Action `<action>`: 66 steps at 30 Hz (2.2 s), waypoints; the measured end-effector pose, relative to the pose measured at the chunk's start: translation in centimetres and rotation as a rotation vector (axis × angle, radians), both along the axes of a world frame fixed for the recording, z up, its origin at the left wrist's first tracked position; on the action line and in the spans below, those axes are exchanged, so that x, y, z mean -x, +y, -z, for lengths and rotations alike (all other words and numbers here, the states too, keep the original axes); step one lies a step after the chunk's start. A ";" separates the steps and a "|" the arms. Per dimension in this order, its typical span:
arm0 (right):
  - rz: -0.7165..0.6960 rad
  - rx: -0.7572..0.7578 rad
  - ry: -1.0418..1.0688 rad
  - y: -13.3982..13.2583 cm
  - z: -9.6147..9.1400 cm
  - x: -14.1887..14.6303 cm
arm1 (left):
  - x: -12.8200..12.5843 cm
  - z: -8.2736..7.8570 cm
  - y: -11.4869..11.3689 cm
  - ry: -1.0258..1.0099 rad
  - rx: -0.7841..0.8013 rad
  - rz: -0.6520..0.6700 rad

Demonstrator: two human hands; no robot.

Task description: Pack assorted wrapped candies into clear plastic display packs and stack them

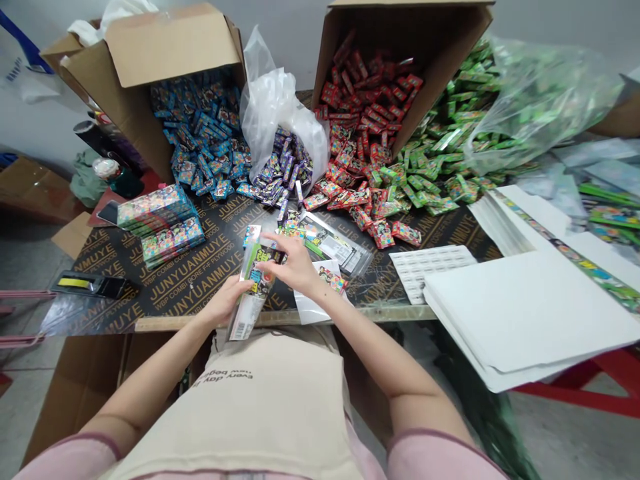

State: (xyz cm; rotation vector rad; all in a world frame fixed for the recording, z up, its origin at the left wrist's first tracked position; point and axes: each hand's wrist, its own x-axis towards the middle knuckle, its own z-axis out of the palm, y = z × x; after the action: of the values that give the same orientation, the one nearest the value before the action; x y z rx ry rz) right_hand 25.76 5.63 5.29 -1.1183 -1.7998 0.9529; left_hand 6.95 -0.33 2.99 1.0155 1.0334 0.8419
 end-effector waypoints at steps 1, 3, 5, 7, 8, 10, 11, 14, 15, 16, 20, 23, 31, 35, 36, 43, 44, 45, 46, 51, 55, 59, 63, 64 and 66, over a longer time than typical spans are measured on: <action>0.117 0.021 0.069 -0.1 0.3 0.3 | 0.1 0.0 0.1 0.015 -0.003 -0.035; 0.184 0.161 0.222 -0.4 1.0 0.8 | 0.3 -0.2 0.3 0.035 -0.007 -0.081; 0.018 0.383 0.337 -0.7 1.6 1.2 | 0.5 -0.3 0.5 0.053 -0.023 -0.087; -0.138 0.511 0.387 -0.9 1.9 1.3 | 0.7 -0.5 0.5 0.116 -0.075 -0.083; -0.148 0.510 0.394 -0.9 2.0 1.4 | 0.7 -0.6 0.5 0.172 -0.113 -0.081; -0.060 0.439 0.395 -0.8 2.1 1.4 | 0.8 -0.8 0.5 0.304 -0.185 -0.082; -0.010 0.412 0.402 -0.7 2.0 1.4 | 0.9 -0.9 0.5 0.356 -0.206 -0.086; -0.074 0.522 0.437 -0.8 2.0 1.3 | 1.2 -0.7 1.1 0.376 -0.200 -0.141; -0.180 0.606 0.440 -0.9 2.0 1.2 | 1.4 -0.5 1.4 0.347 -0.186 -0.173; -0.295 0.684 0.435 -1.2 2.1 1.1 | 1.5 -0.3 1.7 0.308 -0.169 -0.205; -0.380 0.730 0.431 -2.2 3.2 0.7 | 1.8 0.6 2.5 0.145 -0.096 -0.201; -0.256 0.662 0.412 -1.9 3.8 0.3 | 1.8 1.2 2.4 0.052 -0.035 -0.078; 0.094 0.356 0.505 0.2 2.8 0.8 | -0.5 1.5 2.4 -0.146 -0.041 -0.106; 0.213 0.307 0.540 -1.6 2.6 3.3 | -3.3 -0.4 2.8 -0.399 0.053 -0.490; 0.260 0.298 0.574 -2.1 2.6 4.0 | -3.8 -0.8 2.9 -0.430 0.100 -0.536; 0.351 0.352 0.672 -2.4 1.5 4.9 | -3.0 -1.4 2.9 -0.315 0.021 -0.560; 0.307 0.366 0.685 -2.2 1.3 4.5 | -2.5 -1.6 2.9 -0.286 -0.040 -0.527; 0.271 0.367 0.690 -2.0 1.2 3.9 | -2.0 -1.8 2.8 -0.234 -0.119 -0.492; 0.246 0.349 0.681 -1.8 1.2 3.3 | -1.6 -2.1 2.7 -0.156 -0.222 -0.457; 0.096 0.067 0.428 -2.0 1.2 0.4 | 0.3 -3.2 2.5 0.289 -0.724 -0.293; 0.064 -0.023 0.251 -2.5 0.3 -0.6 | 0.9 -3.9 2.9 0.318 -0.616 -0.225; 0.065 0.048 0.201 -2.5 -0.9 -0.4 | 1.0 -4.7 3.4 0.228 -0.423 -0.187; 0.048 0.108 0.225 -2.3 -1.3 -0.3 | 0.8 -5.2 3.5 0.225 -0.422 -0.166; 0.031 0.133 0.232 -2.2 -1.3 -0.4 | 0.7 -5.3 3.4 0.233 -0.427 -0.157; -0.002 0.172 0.241 -2.2 -1.4 -0.6 | 0.6 -5.5 3.2 0.260 -0.460 -0.144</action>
State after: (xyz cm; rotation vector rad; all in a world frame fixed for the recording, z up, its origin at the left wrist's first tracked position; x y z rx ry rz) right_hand 26.37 3.45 6.74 -1.0552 -1.5475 1.2085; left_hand 6.32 2.89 8.48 1.4817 1.1696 1.1181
